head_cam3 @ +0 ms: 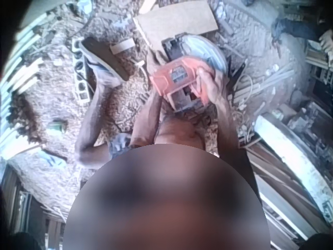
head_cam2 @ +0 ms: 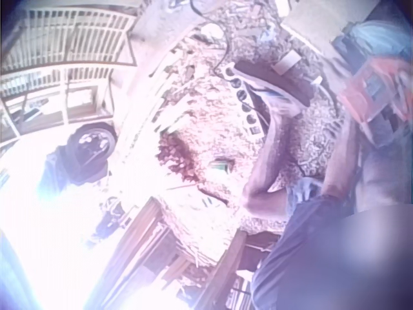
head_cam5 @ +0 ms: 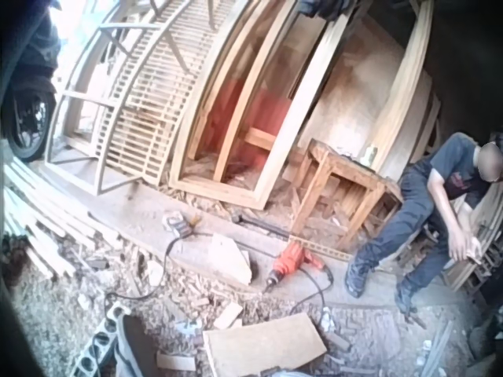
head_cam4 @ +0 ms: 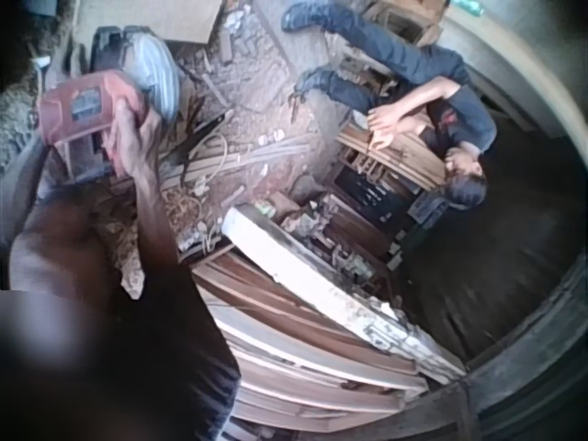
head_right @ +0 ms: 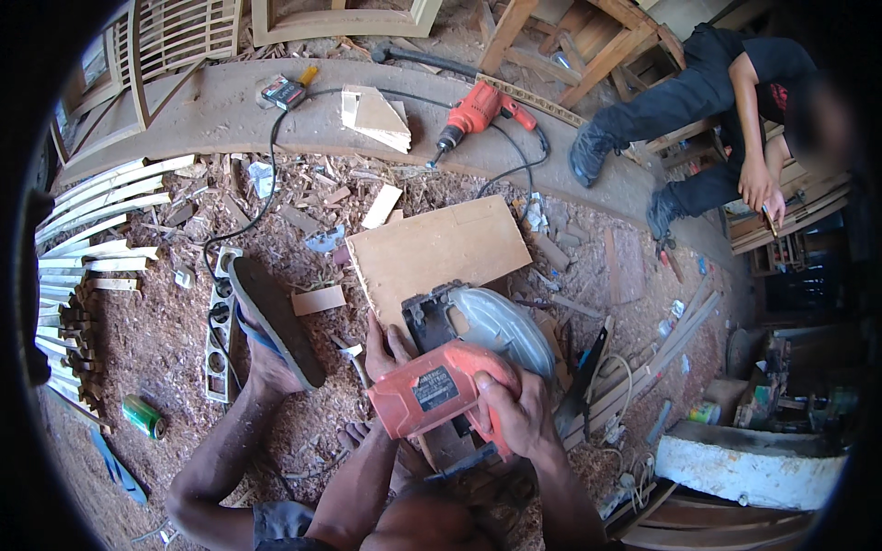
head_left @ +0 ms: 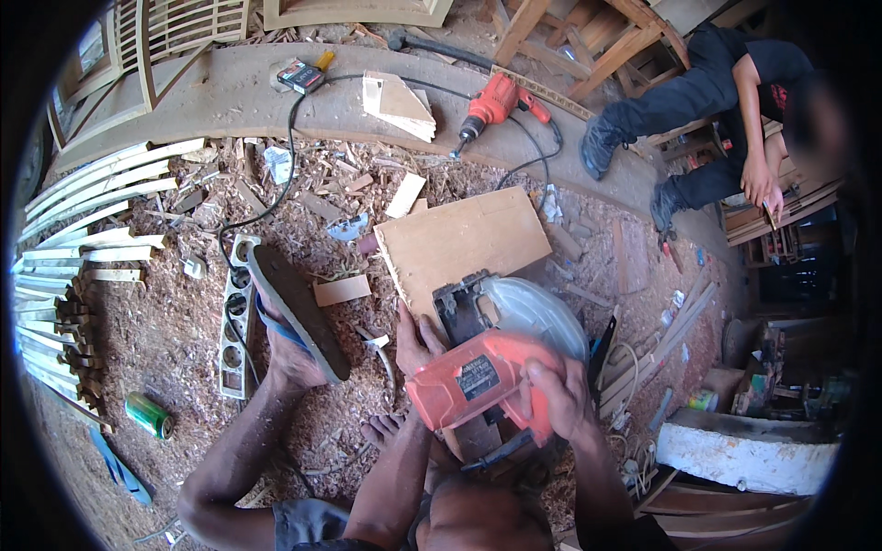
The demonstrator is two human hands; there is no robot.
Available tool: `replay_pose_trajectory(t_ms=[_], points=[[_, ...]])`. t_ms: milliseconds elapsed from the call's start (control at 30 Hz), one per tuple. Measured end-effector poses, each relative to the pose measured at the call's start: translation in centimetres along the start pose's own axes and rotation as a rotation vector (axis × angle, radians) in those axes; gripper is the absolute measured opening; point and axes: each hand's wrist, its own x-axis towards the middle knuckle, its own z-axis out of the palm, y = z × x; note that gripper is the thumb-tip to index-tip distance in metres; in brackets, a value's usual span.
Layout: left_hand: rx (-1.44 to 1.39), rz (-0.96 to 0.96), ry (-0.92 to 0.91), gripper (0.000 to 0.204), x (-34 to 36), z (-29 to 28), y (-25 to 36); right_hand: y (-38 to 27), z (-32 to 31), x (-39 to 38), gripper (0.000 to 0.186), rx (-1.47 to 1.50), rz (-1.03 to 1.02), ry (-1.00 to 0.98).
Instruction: The person marks a rectangular piece of plywood with a pencil and a small block, then uses a handheld circular saw to cut along the marked lines. The person repositions the wood between cuts and removes the cut-off sections.
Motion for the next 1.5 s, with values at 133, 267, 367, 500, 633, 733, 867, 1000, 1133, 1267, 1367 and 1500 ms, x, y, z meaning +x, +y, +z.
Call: replay_pose_trajectory(t_ms=[133,267,367,500,633,733,867,1000,1133,1267,1367,1500], points=[[0.116,0.045,0.013,0.048,0.0,-0.2,0.0,0.8,-0.4,-1.9,0.031,0.048,0.049,0.003],[0.092,0.055,0.009,0.048,0.0,-0.2,0.0,1.7,-1.1,-3.8,0.029,0.061,0.056,0.016],[0.061,0.046,-0.02,0.048,0.0,-0.3,-0.2,2.2,-1.5,-4.9,0.029,0.051,0.051,0.022],[0.052,0.035,-0.033,0.049,0.1,-0.3,-0.4,2.8,-1.5,-5.7,0.028,0.039,0.052,0.021],[0.033,0.022,-0.056,0.05,0.1,-0.4,-0.4,3.2,-1.7,-6.3,0.028,0.055,0.084,0.025],[0.041,-0.004,-0.068,0.05,0.1,-0.4,-0.4,3.2,-1.9,-6.9,0.03,0.053,0.09,0.035],[0.067,0.035,-0.044,0.05,0.1,-0.4,-0.2,2.9,-1.9,-7.7,0.03,0.077,0.127,0.048],[0.082,0.055,-0.043,0.05,0.2,-0.6,0.1,2.4,-2.1,-8.7,0.026,0.0,0.118,0.112],[0.052,-0.017,-0.091,0.05,0.1,-0.8,0.1,1.9,-3.4,-11.0,0.022,0.036,0.012,0.213],[0.012,-0.065,-0.12,0.05,0.7,-1.1,0.1,0.8,-6.7,-13.8,0.031,-0.054,-0.085,0.418],[-0.031,-0.136,-0.238,0.05,2.0,-1.8,0.0,0.3,-9.3,-15.2,0.034,-0.046,-0.164,0.499],[0.044,-0.081,-0.396,0.053,5.3,-3.1,-0.2,0.5,-12.2,-17.1,0.035,-0.062,-0.16,0.626]])
